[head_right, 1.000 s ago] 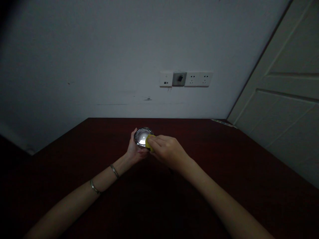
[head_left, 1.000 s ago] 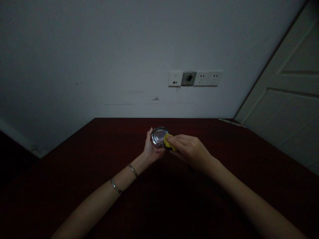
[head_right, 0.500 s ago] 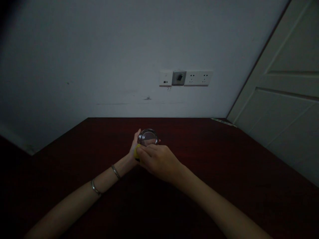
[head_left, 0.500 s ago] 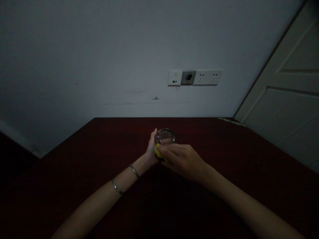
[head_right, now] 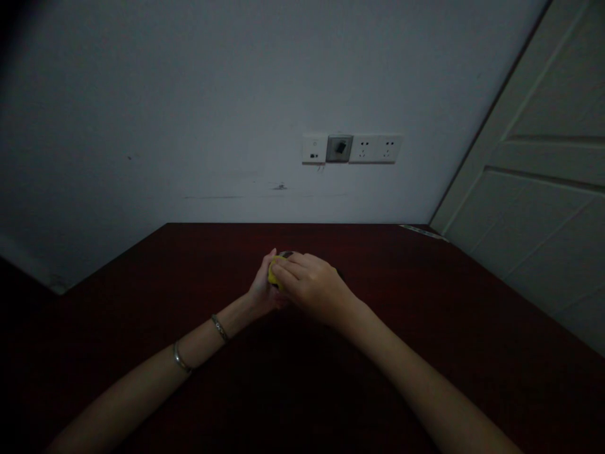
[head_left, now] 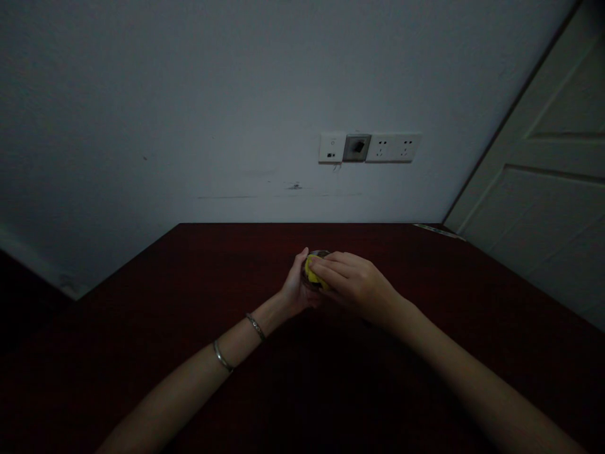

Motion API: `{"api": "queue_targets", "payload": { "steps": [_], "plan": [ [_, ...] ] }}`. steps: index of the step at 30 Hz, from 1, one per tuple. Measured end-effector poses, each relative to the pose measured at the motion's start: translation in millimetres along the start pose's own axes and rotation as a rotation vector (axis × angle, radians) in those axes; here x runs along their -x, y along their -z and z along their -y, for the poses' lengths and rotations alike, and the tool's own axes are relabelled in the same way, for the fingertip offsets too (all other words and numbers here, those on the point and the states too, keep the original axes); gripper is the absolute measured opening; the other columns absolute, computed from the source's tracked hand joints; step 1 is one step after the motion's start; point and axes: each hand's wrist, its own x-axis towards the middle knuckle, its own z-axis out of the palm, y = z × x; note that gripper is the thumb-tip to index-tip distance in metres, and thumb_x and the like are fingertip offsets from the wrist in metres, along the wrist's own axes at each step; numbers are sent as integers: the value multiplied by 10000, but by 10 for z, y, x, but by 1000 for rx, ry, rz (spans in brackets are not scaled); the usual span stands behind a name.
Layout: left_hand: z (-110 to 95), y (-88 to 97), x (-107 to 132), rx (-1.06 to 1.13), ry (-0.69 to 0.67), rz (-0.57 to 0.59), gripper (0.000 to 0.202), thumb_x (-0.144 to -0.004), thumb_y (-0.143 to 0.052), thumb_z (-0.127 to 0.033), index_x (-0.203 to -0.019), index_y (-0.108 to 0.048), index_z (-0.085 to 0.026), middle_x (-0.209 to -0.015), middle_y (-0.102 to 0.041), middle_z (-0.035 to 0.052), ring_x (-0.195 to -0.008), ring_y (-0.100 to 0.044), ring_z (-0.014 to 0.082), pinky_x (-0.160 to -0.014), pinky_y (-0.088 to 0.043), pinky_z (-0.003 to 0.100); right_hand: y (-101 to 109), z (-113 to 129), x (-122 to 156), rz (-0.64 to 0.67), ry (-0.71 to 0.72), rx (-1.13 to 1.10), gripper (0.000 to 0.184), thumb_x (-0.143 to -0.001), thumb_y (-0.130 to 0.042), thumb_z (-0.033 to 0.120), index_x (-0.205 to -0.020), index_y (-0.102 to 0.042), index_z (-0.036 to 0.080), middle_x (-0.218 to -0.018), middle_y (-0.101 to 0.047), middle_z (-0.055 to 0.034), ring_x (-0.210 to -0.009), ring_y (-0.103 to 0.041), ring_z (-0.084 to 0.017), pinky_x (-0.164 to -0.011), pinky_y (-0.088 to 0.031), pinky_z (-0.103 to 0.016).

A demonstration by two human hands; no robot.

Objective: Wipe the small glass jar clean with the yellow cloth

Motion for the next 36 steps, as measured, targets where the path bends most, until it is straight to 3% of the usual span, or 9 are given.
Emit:
{"api": "queue_targets", "payload": {
  "steps": [6, 10, 12, 15, 19, 23, 27, 30, 36],
  "plan": [
    [-23, 20, -54, 104, -154, -55, 508, -834, -435, -569, -714, -645, -123, -606, -657, 62, -518, -618, 150, -501, -491, 240, 210, 53, -79, 313, -89, -261, 143, -821, -602, 175, -954, -646, 149, -925, -677, -66, -812, -616, -168, -724, -495, -286],
    [-132, 82, -8, -57, -174, -23, 595, -790, -411, -668, -777, -650, -124, -568, -614, 28, -333, -441, 85, -343, -395, 223, 324, -119, -2, 281, -206, -296, 220, -791, -614, 147, -1004, -659, 177, -873, -679, -47, -781, -623, -159, -715, -483, -270],
    [-211, 140, 30, -190, -233, -10, 602, -769, -426, -682, -856, -644, -127, -621, -618, 27, -338, -423, 75, -317, -379, 218, 330, -253, 72, 230, -293, -250, 273, -805, -604, 182, -1074, -647, 166, -900, -687, -70, -817, -636, -182, -744, -488, -295],
    [-342, 218, 91, -530, -382, -66, 555, -721, -579, -597, -1007, -616, -123, -769, -647, 59, -490, -536, 105, -375, -422, 206, 291, -461, 176, 191, -374, -179, 284, -816, -589, 232, -1080, -657, 153, -964, -699, -97, -858, -652, -211, -787, -493, -334],
    [-450, 249, 153, -1012, -476, -49, 675, -640, -733, -451, -1201, -523, -141, -1029, -647, 107, -800, -618, 186, -600, -505, 277, 173, -659, 272, 225, -460, -111, 312, -827, -563, 269, -1097, -657, 145, -1002, -704, -107, -881, -657, -234, -804, -494, -358],
    [-411, 214, 183, -1484, -603, -61, 639, -624, -735, -503, -1140, -554, -173, -1070, -632, 91, -984, -594, 251, -873, -461, 387, 3, -754, 352, 267, -500, -61, 336, -825, -561, 277, -1114, -654, 132, -1040, -700, -121, -919, -654, -257, -823, -489, -367],
    [-294, 191, 183, -1930, -549, -179, 794, -567, -705, -641, -1215, -505, -230, -1124, -586, 97, -949, -609, 309, -838, -470, 435, -176, -815, 439, 296, -523, 11, 329, -833, -537, 288, -1112, -654, 158, -1034, -704, -114, -916, -657, -265, -800, -494, -366],
    [-225, 194, 166, -2066, -502, -180, 866, -569, -671, -685, -1279, -446, -243, -1166, -553, 111, -934, -619, 327, -802, -482, 436, -293, -862, 501, 342, -552, 25, 324, -833, -528, 287, -1106, -657, 168, -1041, -705, -109, -920, -660, -271, -785, -495, -365],
    [-172, 197, 127, -2114, -436, -135, 901, -575, -637, -724, -1305, -412, -246, -1176, -547, 112, -963, -613, 330, -816, -477, 436, -419, -954, 605, 411, -591, 3, 337, -843, -525, 305, -1125, -646, 166, -1087, -696, -106, -973, -652, -271, -826, -480, -351]
  ]
}}
